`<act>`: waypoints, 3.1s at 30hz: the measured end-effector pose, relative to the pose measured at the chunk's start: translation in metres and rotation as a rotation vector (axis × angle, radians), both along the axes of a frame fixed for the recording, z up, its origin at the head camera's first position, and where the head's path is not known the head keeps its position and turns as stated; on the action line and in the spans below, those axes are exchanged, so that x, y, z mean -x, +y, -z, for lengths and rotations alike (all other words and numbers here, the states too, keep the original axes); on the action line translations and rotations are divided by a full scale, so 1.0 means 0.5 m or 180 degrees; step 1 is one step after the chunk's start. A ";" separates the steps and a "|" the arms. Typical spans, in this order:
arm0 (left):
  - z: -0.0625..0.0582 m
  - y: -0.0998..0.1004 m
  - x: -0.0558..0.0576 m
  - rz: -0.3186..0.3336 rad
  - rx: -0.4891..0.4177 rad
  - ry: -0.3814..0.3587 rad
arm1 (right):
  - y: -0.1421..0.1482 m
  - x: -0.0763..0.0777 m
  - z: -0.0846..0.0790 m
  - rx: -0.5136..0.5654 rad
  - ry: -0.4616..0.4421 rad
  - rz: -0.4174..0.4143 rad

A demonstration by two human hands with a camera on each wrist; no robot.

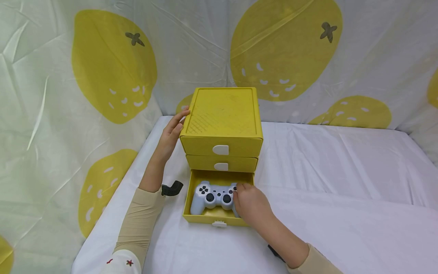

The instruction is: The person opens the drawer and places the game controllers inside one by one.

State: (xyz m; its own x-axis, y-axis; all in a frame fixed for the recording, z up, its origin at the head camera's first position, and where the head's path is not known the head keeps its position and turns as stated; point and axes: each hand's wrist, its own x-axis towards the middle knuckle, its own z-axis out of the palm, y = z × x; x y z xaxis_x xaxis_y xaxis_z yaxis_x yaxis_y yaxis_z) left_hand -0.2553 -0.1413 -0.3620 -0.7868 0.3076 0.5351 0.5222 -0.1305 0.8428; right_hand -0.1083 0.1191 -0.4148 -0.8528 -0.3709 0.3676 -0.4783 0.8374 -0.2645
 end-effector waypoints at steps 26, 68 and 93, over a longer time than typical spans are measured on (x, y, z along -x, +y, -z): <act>0.000 -0.006 0.000 0.0029 -0.0004 0.0025 | -0.027 -0.095 0.003 0.1015 0.0791 -0.0843; 0.000 -0.006 0.001 -0.0002 -0.0014 0.0049 | -0.039 -0.108 0.025 0.0101 0.0739 -0.0763; 0.000 -0.007 0.001 0.0040 -0.0014 0.0049 | -0.040 -0.099 0.020 0.0093 0.0684 -0.0771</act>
State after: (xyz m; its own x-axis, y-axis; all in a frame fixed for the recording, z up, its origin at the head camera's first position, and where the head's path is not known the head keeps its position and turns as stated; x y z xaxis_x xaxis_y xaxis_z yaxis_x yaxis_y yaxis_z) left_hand -0.2559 -0.1446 -0.3619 -0.7744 0.3152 0.5486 0.5335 -0.1408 0.8340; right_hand -0.0588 0.0990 -0.4249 -0.6428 -0.5401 0.5432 -0.7102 0.6860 -0.1582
